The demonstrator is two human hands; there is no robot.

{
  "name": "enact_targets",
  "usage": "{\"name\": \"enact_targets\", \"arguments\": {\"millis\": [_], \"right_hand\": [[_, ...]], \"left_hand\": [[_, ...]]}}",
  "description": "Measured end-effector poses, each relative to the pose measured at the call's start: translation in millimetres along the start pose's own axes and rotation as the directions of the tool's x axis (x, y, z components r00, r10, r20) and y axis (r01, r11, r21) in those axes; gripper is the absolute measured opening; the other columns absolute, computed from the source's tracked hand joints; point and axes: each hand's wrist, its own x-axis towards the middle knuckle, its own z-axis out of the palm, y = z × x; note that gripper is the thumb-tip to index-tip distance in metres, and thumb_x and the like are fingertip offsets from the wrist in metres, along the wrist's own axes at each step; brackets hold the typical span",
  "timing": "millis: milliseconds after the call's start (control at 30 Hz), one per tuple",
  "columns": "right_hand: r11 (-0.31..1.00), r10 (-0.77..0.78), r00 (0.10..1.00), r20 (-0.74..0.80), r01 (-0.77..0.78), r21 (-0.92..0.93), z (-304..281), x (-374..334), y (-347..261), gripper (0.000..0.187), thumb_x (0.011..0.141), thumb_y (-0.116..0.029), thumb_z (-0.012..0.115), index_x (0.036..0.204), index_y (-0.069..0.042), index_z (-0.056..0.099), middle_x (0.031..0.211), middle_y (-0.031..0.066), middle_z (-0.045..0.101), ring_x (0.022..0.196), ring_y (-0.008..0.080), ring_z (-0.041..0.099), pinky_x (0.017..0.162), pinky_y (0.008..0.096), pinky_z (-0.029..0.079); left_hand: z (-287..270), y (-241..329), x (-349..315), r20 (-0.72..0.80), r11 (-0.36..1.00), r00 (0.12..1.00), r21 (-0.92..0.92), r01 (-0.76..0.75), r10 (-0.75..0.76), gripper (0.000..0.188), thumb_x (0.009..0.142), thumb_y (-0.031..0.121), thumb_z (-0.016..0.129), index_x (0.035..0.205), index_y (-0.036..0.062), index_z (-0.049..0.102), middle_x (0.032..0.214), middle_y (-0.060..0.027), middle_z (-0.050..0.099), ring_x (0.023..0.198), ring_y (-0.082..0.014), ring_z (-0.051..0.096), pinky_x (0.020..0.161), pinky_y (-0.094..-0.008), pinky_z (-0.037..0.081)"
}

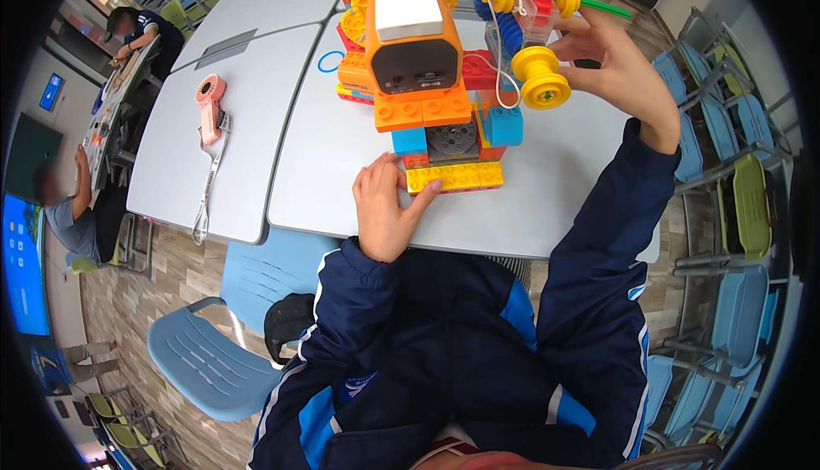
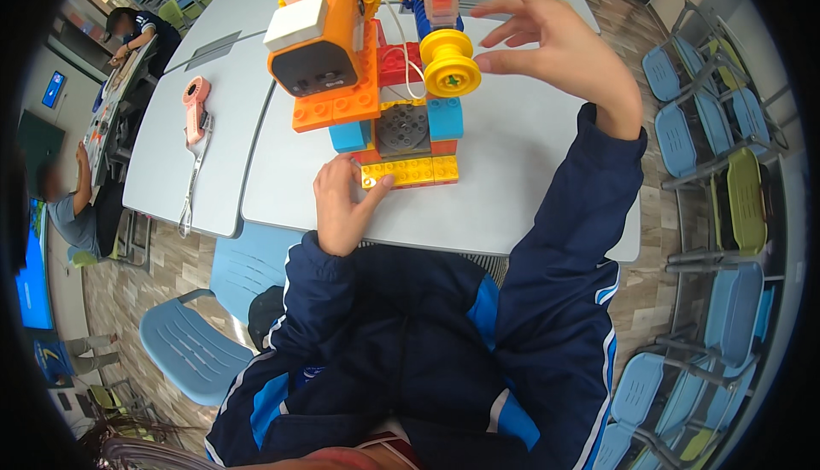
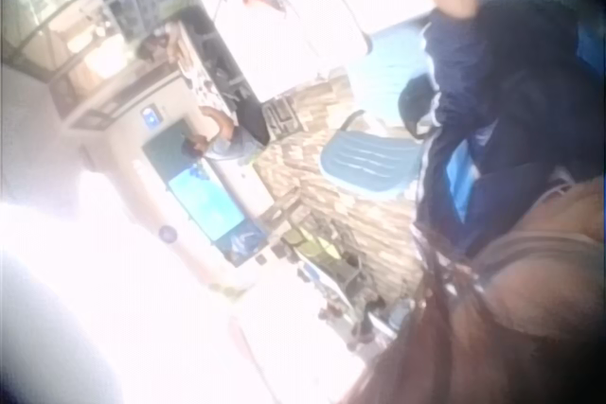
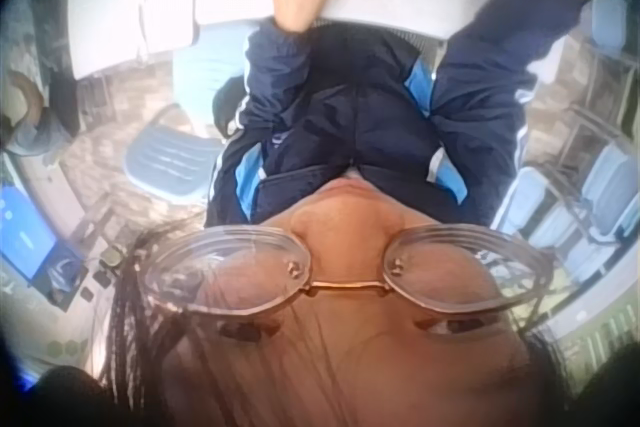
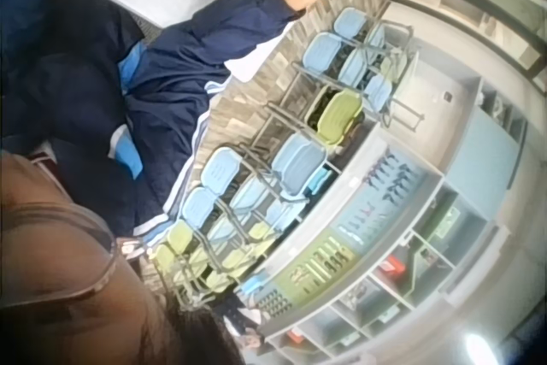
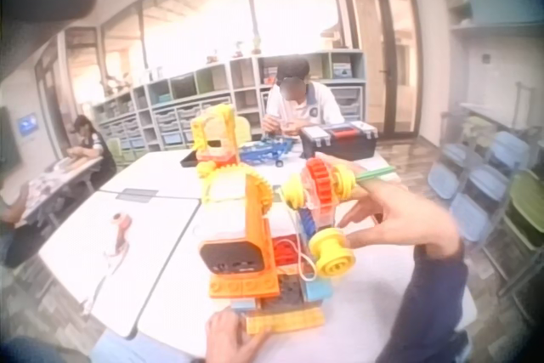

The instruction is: The person assembles a colorful plastic gear and block toy on a table. They connect multiple pieces, rotate gears, and adjust components by hand. The person also handles a small pink handheld device briefly before returning to the toy assembly.

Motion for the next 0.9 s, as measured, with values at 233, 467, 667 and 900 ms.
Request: {"name": "enact_targets", "arguments": {"millis": [233, 467, 667, 900], "right_hand": [[0.958, 0.266, 0.952, 0.151, -0.279, 0.072, -17, -1, -8, 0.078, 0.077, -0.009, 0.073, 0.143, -0.009, 0.031, 0.115, 0.0184, 0.06, 0.085, 0.019, 0.067, 0.079, 0.0299, 0.053], [0.986, 0.039, 0.999, 0.021, -0.042, 0.16, -5, -2, -4, 0.084, 0.076, -0.009, 0.074, 0.145, -0.01, 0.027, 0.109, 0.0162, 0.063, 0.092, 0.02, 0.065, 0.08, 0.0306, 0.053], [0.964, 0.176, 0.97, 0.167, -0.204, 0.171, -9, 2, 3, 0.077, 0.076, -0.013, 0.075, 0.141, -0.006, 0.034, 0.108, 0.0121, 0.064, 0.091, 0.019, 0.065, 0.08, 0.0304, 0.053], [0.986, 0.167, 0.986, -0.019, -0.167, 0.024, -6, 7, -17, 0.058, 0.078, -0.012, 0.071, 0.13, -0.003, 0.046, 0.104, 0.0101, 0.065, 0.091, 0.0171, 0.065, 0.078, 0.0289, 0.052]], "left_hand": [[2, 0, 0, 0.008, 1.0, 1.0, -0.008, -0.011, 0.011, 0.034, 0.077, 0.025, 0.074, 0.081, 0.0053, 0.047, 0.082, -0.0088, 0.05, 0.084, -0.0283, 0.047, 0.081, -0.0388, 0.035], [1, 0, 0, 0.012, 1.0, 1.0, 0.006, 0.015, -0.015, 0.034, 0.077, 0.026, 0.074, 0.084, 0.0043, 0.049, 0.081, -0.0081, 0.049, 0.082, -0.0278, 0.047, 0.08, -0.0385, 0.035], [1, 0, 0, 0.008, 1.0, 1.0, -0.005, -0.001, 0.001, 0.035, 0.076, 0.025, 0.075, 0.082, 0.0044, 0.048, 0.079, -0.008, 0.048, 0.081, -0.0278, 0.047, 0.079, -0.0388, 0.035], [0, 1, 0, 0.007, 1.0, 1.0, -0.009, 0.006, -0.006, 0.035, 0.076, 0.025, 0.075, 0.08, 0.0047, 0.047, 0.081, -0.0085, 0.049, 0.082, -0.0282, 0.047, 0.079, -0.0388, 0.035]]}}
